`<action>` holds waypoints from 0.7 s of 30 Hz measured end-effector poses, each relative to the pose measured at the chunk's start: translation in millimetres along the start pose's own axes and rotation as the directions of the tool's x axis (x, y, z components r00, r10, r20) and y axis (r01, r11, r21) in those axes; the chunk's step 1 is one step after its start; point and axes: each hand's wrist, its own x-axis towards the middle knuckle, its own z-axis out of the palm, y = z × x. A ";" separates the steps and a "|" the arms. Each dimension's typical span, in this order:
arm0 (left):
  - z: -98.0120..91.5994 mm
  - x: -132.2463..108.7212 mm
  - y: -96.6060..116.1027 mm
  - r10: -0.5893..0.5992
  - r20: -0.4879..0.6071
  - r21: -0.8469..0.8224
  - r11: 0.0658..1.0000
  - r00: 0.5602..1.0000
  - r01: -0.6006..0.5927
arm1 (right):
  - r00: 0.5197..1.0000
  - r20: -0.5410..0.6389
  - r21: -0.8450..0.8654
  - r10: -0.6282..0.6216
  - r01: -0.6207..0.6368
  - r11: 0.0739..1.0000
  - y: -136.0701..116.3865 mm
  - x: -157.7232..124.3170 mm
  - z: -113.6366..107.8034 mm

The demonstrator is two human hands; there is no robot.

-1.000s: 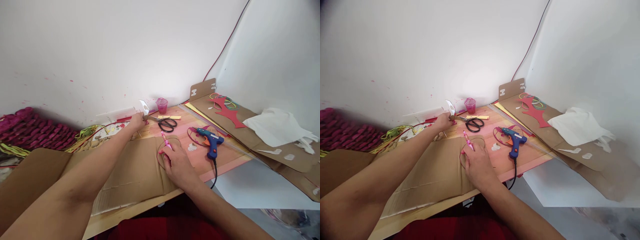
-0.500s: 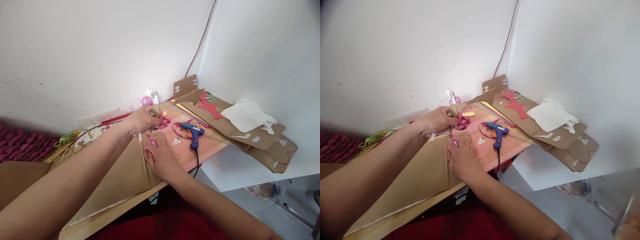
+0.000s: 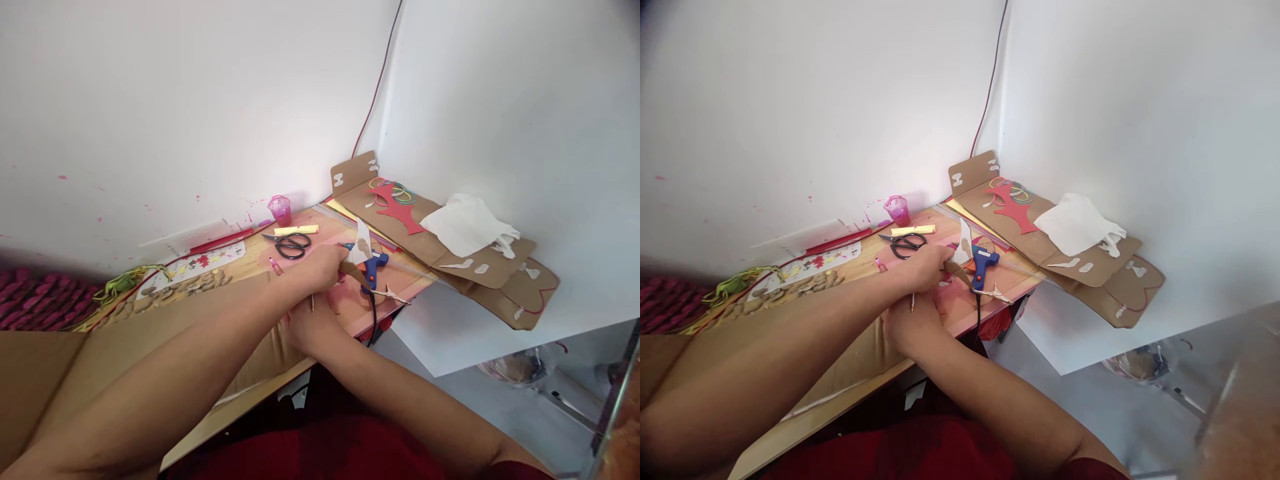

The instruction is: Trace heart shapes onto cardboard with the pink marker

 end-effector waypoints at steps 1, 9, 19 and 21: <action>3.2 -1.8 0.5 -0.016 -0.007 0.020 1.000 1.000 0.016 | 1.000 0.013 -0.011 -0.017 0.017 1.000 -0.2 0.4 -0.4; 9.5 -5.2 3.7 -0.002 -0.024 0.072 0.997 1.000 0.004 | 0.993 0.108 -0.093 -0.054 0.064 0.994 0.4 4.4 -3.9; -34.7 -20.8 13.5 0.176 -0.059 -0.154 0.971 0.983 -0.184 | 0.999 0.025 -0.045 0.021 -0.019 0.999 5.3 0.1 0.5; -63.5 -39.6 9.6 0.252 -0.155 -0.307 0.907 0.955 -0.289 | 1.000 0.016 -0.012 -0.025 0.026 1.000 7.8 0.5 -1.3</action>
